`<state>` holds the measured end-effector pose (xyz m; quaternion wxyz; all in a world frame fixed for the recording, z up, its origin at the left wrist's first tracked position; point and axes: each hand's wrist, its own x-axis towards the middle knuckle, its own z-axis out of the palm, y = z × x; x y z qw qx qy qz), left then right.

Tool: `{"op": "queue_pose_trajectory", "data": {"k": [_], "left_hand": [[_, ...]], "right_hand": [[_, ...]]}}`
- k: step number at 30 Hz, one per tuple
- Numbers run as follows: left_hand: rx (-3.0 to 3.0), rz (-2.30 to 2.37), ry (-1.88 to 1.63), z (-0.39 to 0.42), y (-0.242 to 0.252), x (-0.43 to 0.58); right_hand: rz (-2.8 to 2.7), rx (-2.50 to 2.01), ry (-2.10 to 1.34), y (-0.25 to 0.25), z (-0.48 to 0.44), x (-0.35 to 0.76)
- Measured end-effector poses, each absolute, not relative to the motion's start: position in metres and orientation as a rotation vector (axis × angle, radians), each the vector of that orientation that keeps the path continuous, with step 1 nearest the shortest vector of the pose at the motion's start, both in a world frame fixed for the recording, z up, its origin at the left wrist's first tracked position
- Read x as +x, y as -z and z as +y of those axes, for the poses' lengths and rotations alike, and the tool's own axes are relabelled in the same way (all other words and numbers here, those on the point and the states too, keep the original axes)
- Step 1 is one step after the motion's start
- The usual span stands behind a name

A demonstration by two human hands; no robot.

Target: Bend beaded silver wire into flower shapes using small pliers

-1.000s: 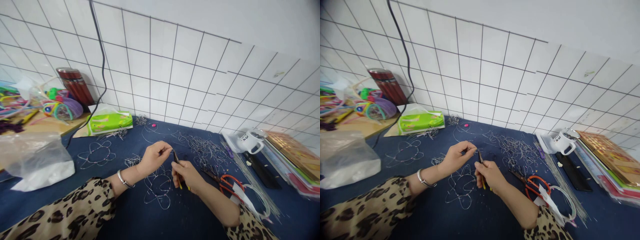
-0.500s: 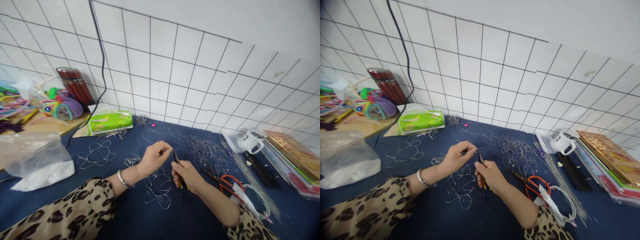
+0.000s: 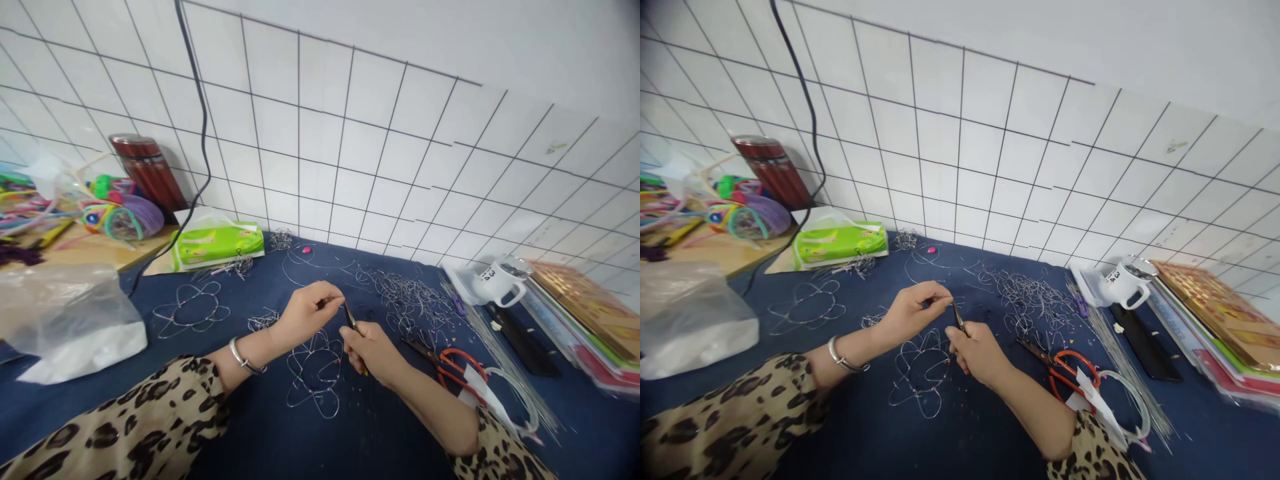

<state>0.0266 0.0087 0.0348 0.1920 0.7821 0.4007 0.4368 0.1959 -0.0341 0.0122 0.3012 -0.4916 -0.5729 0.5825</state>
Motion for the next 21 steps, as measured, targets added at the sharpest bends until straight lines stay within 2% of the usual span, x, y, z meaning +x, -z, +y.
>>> {"op": "queue_pose_trajectory", "data": {"k": [12,21], "left_hand": [[2.306,0.953,-1.133,0.014,-0.052,0.016],[2.369,0.865,-1.014,0.014,-0.064,0.008]], "right_hand": [[-1.896,-1.396,-1.231,-0.026,-0.032,0.202],[-2.243,-1.459,-0.79,-0.033,-0.028,0.209]]}}
